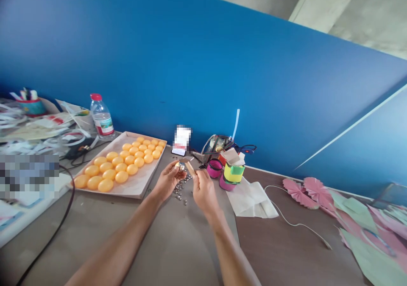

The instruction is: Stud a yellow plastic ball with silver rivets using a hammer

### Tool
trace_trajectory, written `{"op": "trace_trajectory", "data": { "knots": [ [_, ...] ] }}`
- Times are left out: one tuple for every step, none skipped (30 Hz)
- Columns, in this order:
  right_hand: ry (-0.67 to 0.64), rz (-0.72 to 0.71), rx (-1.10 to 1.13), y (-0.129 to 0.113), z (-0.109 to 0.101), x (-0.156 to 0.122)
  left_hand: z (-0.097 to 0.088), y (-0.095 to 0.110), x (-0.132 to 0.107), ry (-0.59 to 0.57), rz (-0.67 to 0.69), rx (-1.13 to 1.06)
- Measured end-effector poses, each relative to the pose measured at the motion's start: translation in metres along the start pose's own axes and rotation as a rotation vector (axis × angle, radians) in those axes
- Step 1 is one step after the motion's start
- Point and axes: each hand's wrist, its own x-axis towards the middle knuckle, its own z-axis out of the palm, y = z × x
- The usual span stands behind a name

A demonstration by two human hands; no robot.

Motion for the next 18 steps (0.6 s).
{"op": "trace_trajectory", "data": {
  "knots": [
    [0.004, -0.008, 0.000, -0.001, 0.000, 0.000, 0.000, 0.000, 0.000, 0.002, 0.002, 0.000],
    [-0.002, -0.018, -0.013, 0.000, 0.000, 0.000, 0.001, 0.000, -0.001, 0.010, 0.001, 0.002],
    [-0.015, -0.027, -0.040, 0.001, 0.002, -0.001, 0.001, -0.001, -0.001, 0.016, -0.005, 0.008],
    [-0.031, -0.030, -0.071, 0.002, 0.004, -0.001, 0.002, -0.001, -0.002, 0.014, -0.015, 0.015],
    [-0.036, -0.025, -0.094, 0.005, 0.005, -0.001, 0.002, -0.001, -0.002, 0.005, -0.028, 0.020],
    [-0.031, -0.019, -0.101, 0.008, 0.007, -0.001, 0.002, -0.002, -0.002, -0.008, -0.040, 0.023],
    [-0.008, -0.017, -0.099, 0.011, 0.008, 0.000, 0.002, -0.002, -0.002, -0.018, -0.051, 0.018],
    [0.023, -0.013, -0.096, 0.015, 0.008, 0.000, 0.002, -0.002, -0.002, -0.024, -0.057, 0.006],
    [0.053, -0.006, -0.100, 0.019, 0.007, 0.001, 0.002, -0.001, -0.001, -0.027, -0.058, -0.014],
    [0.076, 0.006, -0.114, 0.023, 0.006, 0.002, 0.002, 0.000, -0.001, -0.022, -0.054, -0.035],
    [0.085, 0.025, -0.142, 0.027, 0.005, 0.002, 0.001, 0.001, -0.001, -0.014, -0.048, -0.052],
    [0.078, 0.053, -0.181, 0.032, 0.005, 0.002, 0.001, 0.003, -0.001, -0.008, -0.043, -0.065],
    [0.058, 0.088, -0.227, 0.037, 0.005, 0.002, 0.001, 0.005, -0.001, -0.006, -0.042, -0.072],
    [0.030, 0.129, -0.277, 0.042, 0.006, 0.000, 0.001, 0.006, -0.001, -0.006, -0.042, -0.077],
    [-0.003, 0.174, -0.327, 0.047, 0.007, -0.001, 0.001, 0.007, -0.001, -0.008, -0.043, -0.081],
    [-0.043, 0.218, -0.371, 0.052, 0.009, -0.003, 0.001, 0.008, -0.001, -0.010, -0.045, -0.084],
    [-0.080, 0.248, -0.409, 0.057, 0.012, -0.005, 0.001, 0.009, -0.002, -0.014, -0.046, -0.086],
    [-0.108, 0.275, -0.446, 0.060, 0.014, -0.006, 0.002, 0.009, -0.002, -0.018, -0.045, -0.088]
  ]
}}
